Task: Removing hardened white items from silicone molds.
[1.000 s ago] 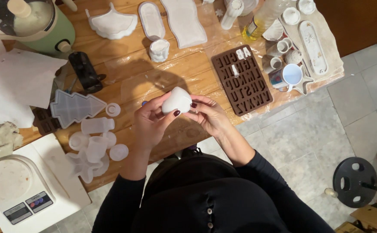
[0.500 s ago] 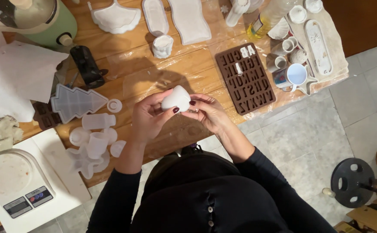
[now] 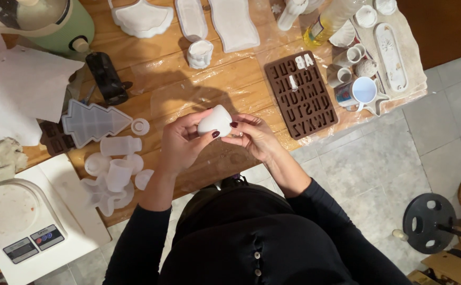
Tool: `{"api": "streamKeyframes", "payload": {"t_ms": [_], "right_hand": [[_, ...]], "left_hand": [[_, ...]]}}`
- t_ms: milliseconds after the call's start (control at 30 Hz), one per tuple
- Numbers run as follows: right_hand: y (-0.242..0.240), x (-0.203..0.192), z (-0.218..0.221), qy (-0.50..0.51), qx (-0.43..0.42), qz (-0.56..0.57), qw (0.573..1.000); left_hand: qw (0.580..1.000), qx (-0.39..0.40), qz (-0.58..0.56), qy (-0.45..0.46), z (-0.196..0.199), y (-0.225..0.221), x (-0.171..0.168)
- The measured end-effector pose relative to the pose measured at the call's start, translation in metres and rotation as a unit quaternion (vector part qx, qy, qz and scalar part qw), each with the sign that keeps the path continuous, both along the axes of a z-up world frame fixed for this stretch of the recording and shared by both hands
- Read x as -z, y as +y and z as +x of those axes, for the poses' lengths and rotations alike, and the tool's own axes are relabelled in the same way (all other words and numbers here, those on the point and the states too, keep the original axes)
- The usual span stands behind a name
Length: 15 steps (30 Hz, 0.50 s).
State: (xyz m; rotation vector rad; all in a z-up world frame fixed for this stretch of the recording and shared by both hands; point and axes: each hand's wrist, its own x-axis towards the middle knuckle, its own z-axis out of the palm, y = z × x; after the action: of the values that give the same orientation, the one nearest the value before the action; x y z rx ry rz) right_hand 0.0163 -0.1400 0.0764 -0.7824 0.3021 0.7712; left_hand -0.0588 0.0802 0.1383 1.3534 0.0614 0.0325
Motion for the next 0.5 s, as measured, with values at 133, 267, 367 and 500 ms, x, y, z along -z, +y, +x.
{"api": "streamKeyframes", "payload": {"t_ms": [133,267,367,500], "right_hand": [[-0.001,-0.001,0.003,-0.016,-0.018,0.027,0.999],[-0.003,0.008,-0.001,-0.019,-0.012,0.015,1.0],[-0.003,0.014,-0.001,-0.026,-0.001,0.003,1.0],[-0.002,0.007,-0.001,-0.022,-0.012,0.004,1.0]], "left_hand": [[1.0,-0.006,-0.003,-0.003,0.0,0.001,-0.001],[1.0,-0.005,-0.001,-0.013,-0.002,0.0,-0.002],[1.0,-0.006,0.015,-0.015,-0.004,-0.001,-0.004],[0.999,-0.007,0.039,-0.013,-0.004,-0.003,-0.008]]}}
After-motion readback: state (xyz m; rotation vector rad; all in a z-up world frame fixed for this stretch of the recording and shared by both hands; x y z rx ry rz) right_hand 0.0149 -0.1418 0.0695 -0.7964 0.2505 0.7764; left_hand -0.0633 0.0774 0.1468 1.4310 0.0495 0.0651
